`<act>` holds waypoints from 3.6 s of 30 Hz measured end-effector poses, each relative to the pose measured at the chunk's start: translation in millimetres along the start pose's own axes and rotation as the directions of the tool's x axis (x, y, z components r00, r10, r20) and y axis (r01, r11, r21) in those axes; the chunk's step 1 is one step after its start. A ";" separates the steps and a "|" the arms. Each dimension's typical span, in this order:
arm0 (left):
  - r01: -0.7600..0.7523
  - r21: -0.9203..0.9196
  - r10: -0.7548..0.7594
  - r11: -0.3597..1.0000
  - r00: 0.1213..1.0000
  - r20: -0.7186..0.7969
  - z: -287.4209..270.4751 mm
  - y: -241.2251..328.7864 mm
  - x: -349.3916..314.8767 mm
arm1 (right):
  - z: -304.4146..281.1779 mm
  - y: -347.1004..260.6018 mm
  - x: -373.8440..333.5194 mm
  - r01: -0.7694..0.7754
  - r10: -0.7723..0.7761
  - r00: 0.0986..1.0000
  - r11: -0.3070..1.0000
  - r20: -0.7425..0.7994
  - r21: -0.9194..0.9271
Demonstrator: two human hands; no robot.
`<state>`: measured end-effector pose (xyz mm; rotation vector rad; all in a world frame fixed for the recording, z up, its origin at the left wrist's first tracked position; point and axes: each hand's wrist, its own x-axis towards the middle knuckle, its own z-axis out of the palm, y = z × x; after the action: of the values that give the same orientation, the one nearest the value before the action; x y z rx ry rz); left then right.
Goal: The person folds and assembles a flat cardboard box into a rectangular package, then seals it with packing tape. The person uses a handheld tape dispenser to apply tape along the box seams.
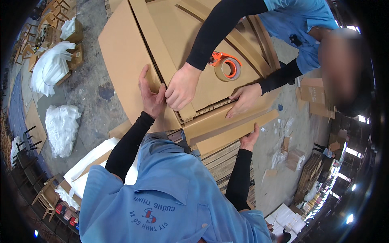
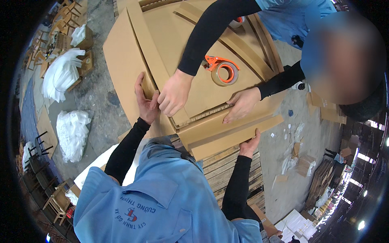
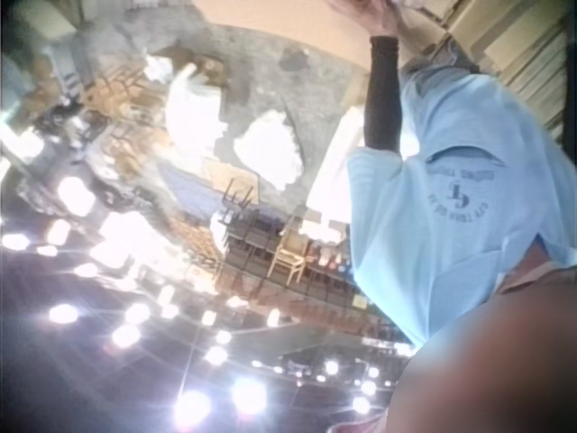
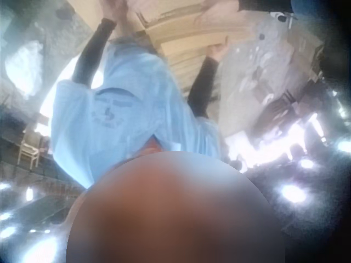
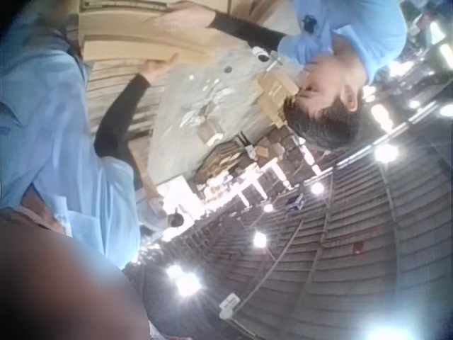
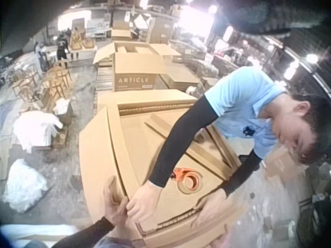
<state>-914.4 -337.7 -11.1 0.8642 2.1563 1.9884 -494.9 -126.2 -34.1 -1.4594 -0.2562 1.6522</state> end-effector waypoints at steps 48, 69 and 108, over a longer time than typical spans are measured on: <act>0.189 0.320 -0.139 0.929 0.975 -0.173 10.8 36.9 -82.8 | -112.1 -106.4 76.3 0.041 -0.043 0.995 0.999 -0.088 -0.020; 0.194 0.435 -0.060 0.879 0.951 -0.302 20.6 34.0 -110.1 | -133.1 -106.1 150.4 -0.107 0.107 0.994 0.989 -0.005 -0.102; 0.186 0.466 -0.051 0.865 0.956 -0.287 24.7 27.1 -108.3 | -139.3 -80.5 118.6 0.042 -0.008 0.989 0.972 0.149 -0.230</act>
<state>-804.0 -364.7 -22.8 0.4982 2.8621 1.5906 -324.0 -48.2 -102.8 -1.4983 -0.5653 1.7580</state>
